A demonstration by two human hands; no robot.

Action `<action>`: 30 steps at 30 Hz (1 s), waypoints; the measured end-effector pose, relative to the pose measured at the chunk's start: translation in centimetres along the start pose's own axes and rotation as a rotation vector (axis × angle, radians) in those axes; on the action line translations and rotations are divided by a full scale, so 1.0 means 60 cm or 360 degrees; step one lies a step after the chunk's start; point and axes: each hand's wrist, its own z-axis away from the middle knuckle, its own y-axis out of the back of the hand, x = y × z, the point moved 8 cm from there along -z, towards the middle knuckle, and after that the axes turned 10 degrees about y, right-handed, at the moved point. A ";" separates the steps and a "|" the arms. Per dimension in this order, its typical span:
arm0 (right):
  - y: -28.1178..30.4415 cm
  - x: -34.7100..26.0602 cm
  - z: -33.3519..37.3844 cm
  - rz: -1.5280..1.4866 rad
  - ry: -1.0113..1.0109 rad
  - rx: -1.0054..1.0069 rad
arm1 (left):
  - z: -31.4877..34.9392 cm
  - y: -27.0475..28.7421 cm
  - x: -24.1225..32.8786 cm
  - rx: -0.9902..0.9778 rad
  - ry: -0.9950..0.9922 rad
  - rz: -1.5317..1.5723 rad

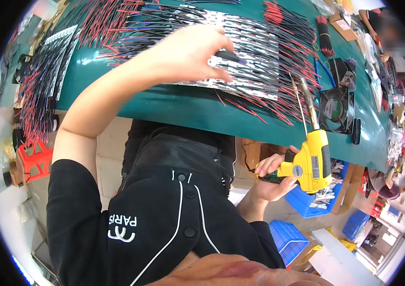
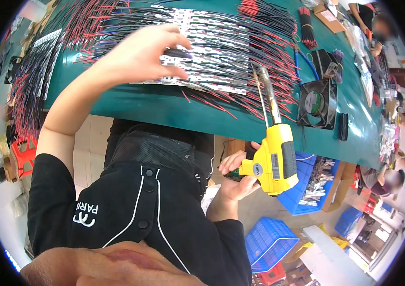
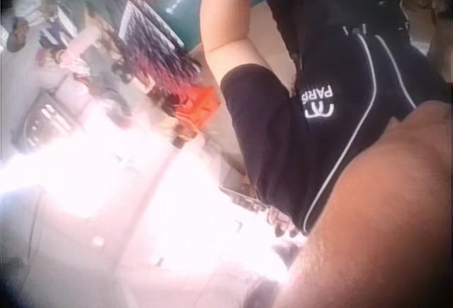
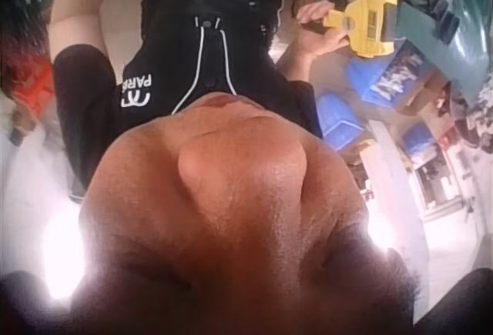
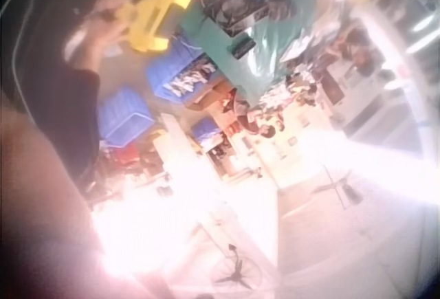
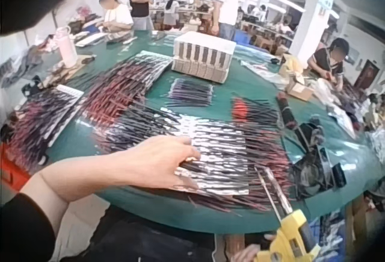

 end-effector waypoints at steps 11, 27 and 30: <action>0.059 -0.027 -0.003 0.0050 0.0177 0.0193 | -0.036 -0.083 0.011 -0.0352 0.0069 -0.0084; 0.074 -0.029 -0.004 0.0026 0.0237 0.0211 | -0.039 -0.081 0.007 0.0084 0.0284 -0.0183; 0.073 -0.032 -0.004 0.0002 0.0248 0.0204 | -0.050 -0.082 0.006 0.0070 0.0225 -0.0169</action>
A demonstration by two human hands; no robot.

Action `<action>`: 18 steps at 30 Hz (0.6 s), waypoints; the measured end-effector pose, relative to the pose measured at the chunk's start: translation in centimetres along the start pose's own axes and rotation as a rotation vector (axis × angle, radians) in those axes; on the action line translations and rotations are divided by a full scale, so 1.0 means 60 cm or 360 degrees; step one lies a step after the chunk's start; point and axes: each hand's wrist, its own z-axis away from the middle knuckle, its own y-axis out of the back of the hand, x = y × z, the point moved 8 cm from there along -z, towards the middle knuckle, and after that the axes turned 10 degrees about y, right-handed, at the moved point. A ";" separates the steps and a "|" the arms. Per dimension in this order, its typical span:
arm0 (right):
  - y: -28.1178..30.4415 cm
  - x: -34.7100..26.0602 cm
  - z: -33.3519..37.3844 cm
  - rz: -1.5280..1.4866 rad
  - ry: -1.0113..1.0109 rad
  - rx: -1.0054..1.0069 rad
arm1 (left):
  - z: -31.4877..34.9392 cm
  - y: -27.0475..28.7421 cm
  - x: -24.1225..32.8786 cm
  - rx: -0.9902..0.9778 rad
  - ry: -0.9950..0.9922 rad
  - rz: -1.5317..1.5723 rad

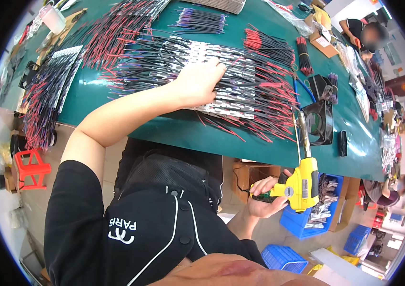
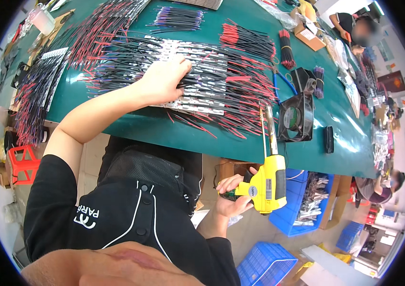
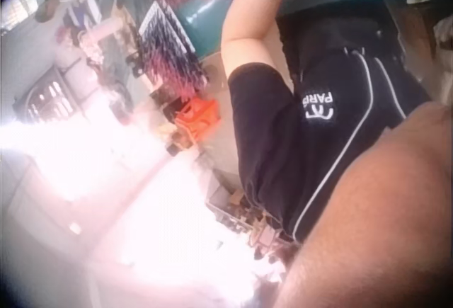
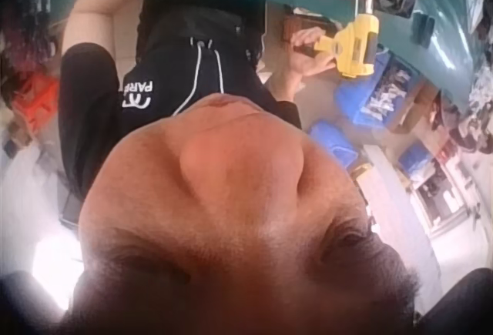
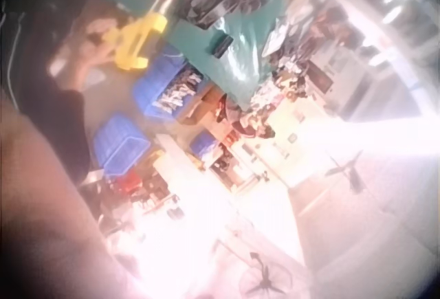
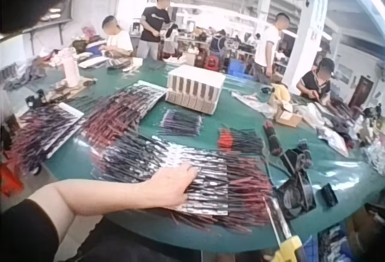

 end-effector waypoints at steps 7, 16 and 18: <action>0.007 0.003 0.006 0.0004 -0.0007 0.0024 | -0.007 0.002 -0.010 0.0081 0.0024 0.0057; 0.002 0.004 0.004 0.0000 -0.0011 -0.0013 | -0.054 -0.012 -0.034 -0.0050 0.0125 -0.0149; 0.002 0.005 0.004 -0.0008 -0.0021 0.0007 | -0.064 -0.014 -0.037 -0.0017 0.0114 -0.0170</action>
